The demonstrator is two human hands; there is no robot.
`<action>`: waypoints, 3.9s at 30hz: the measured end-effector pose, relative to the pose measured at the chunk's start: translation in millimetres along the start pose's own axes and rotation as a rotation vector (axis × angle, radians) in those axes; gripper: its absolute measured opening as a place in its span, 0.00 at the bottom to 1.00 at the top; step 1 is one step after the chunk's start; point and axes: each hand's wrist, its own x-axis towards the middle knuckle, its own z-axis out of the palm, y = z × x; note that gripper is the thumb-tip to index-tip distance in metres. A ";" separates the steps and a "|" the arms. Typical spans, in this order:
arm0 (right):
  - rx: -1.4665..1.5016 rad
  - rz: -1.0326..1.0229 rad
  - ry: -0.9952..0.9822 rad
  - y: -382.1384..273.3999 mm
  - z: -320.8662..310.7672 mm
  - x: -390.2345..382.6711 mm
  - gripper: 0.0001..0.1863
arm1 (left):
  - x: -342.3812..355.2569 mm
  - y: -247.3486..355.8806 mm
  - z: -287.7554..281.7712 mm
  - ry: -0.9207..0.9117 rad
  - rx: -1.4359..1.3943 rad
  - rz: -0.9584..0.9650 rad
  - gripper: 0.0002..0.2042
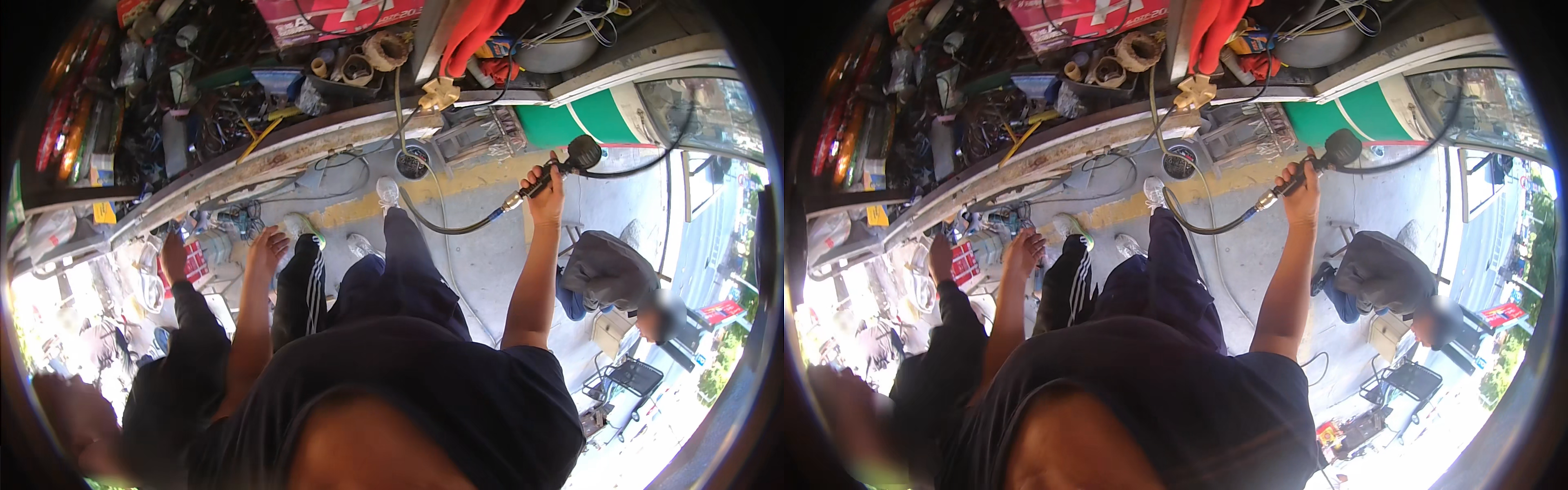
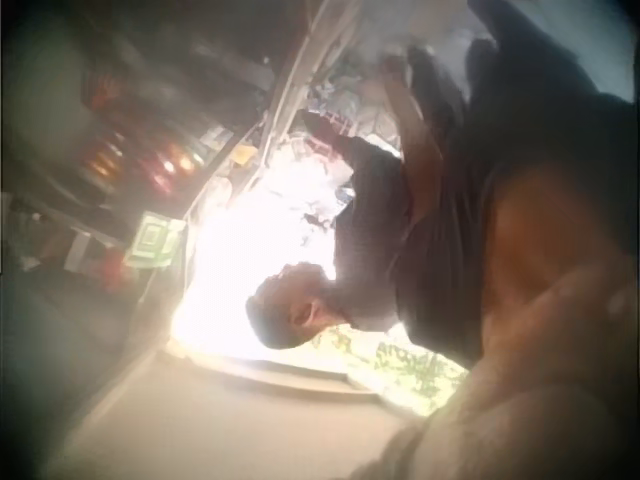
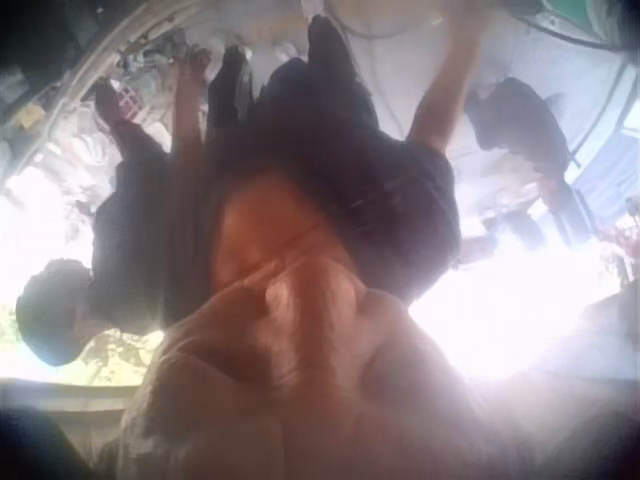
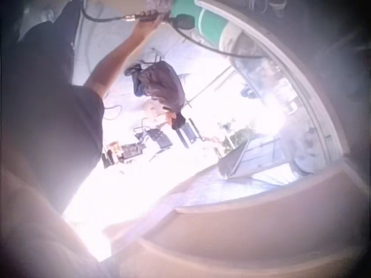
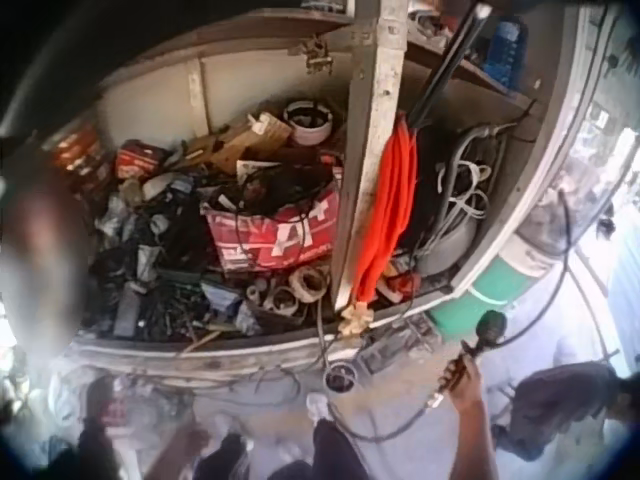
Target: The person removes a tire from a scooter, inflates it using a pressure gauge, and then reinstalls it. They use a wrench to loosen and tighten the axle nut and a tire lever to assist with the tire removal.
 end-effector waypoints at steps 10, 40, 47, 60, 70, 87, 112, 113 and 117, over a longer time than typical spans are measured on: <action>-0.036 0.052 -0.427 14.7 69.3 -1.0 0.33 | -87.7 -173.6 42.2 0.040 0.290 -0.026 0.16; -0.692 0.762 -1.477 172.8 162.7 -368.2 0.31 | -495.5 -544.6 126.2 0.731 -0.277 0.692 0.12; -0.854 0.814 -1.739 256.3 114.8 -566.4 0.35 | -620.4 -662.6 130.0 0.584 -0.395 0.732 0.09; -1.164 0.925 -2.061 410.6 21.1 -893.0 0.31 | -606.8 -948.8 348.2 0.656 -0.595 -0.295 0.10; -1.323 0.799 -2.203 568.7 -67.6 -1105.3 0.33 | -707.4 -1018.4 314.1 0.591 -1.099 -0.493 0.12; -1.555 0.462 -2.347 750.6 -171.2 -1409.4 0.35 | -794.5 -1220.4 -40.2 0.422 -1.117 -0.221 0.14; -1.819 -0.497 -2.707 1307.6 -448.9 -1445.0 0.45 | -632.5 -1574.4 -955.1 1.337 -2.163 1.002 0.04; -1.794 -0.469 -2.718 1334.0 -461.9 -1441.0 0.45 | -621.9 -1590.3 -959.5 1.372 -2.097 0.886 0.05; -1.638 -0.422 -2.717 1432.7 -484.6 -1427.6 0.42 | -588.6 -1637.7 -1004.0 1.729 -1.328 0.540 0.13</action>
